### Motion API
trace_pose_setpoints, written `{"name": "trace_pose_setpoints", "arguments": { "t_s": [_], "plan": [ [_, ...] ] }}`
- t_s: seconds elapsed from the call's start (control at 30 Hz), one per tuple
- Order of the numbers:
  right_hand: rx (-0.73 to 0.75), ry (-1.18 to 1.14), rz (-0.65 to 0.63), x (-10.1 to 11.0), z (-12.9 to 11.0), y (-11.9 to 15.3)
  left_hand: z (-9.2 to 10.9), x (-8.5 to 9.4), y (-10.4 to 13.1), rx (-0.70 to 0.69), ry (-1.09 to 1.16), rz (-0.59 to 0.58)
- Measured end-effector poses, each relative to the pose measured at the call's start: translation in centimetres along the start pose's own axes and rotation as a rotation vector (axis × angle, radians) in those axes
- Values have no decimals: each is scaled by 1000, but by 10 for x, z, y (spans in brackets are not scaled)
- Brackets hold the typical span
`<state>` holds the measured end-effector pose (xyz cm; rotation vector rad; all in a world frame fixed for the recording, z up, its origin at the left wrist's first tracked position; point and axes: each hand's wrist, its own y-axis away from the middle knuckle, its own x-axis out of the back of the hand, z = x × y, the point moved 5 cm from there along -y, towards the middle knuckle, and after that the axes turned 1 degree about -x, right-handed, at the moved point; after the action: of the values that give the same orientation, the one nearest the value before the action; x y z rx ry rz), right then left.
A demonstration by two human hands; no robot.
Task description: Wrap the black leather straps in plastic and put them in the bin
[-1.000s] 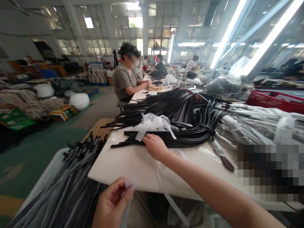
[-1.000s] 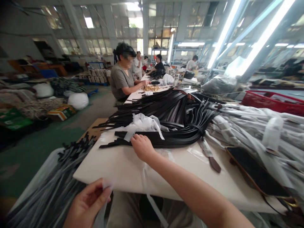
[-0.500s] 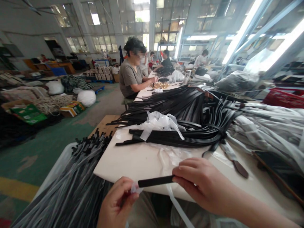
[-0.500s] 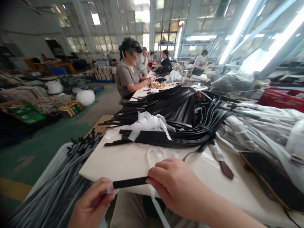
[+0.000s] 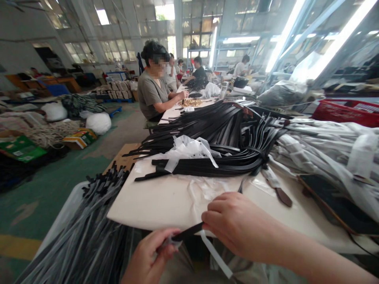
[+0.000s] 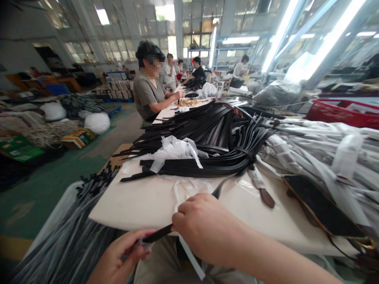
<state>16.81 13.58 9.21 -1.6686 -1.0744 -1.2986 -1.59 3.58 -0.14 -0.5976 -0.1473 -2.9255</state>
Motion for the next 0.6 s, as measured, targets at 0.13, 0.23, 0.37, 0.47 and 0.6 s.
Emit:
{"name": "trace_pose_setpoints", "arguments": {
  "t_s": [0.13, 0.23, 0.37, 0.47, 0.6],
  "plan": [
    [38, -6, -39, -3, -7, -1, 14, -5, -4, -37, -129, -67],
    [77, 14, -71, -16, -19, -5, 22, -16, -9, -113, -240, -160],
    [72, -22, -75, -39, -30, -10, 19, -27, -11, -285, -324, -82],
    [61, -81, -82, -56, -32, -10, 11, -37, -10, -453, -369, -72],
    [48, -69, -60, -59, -23, -9, 5, -36, -10, -592, -607, -40]
  ]
}}
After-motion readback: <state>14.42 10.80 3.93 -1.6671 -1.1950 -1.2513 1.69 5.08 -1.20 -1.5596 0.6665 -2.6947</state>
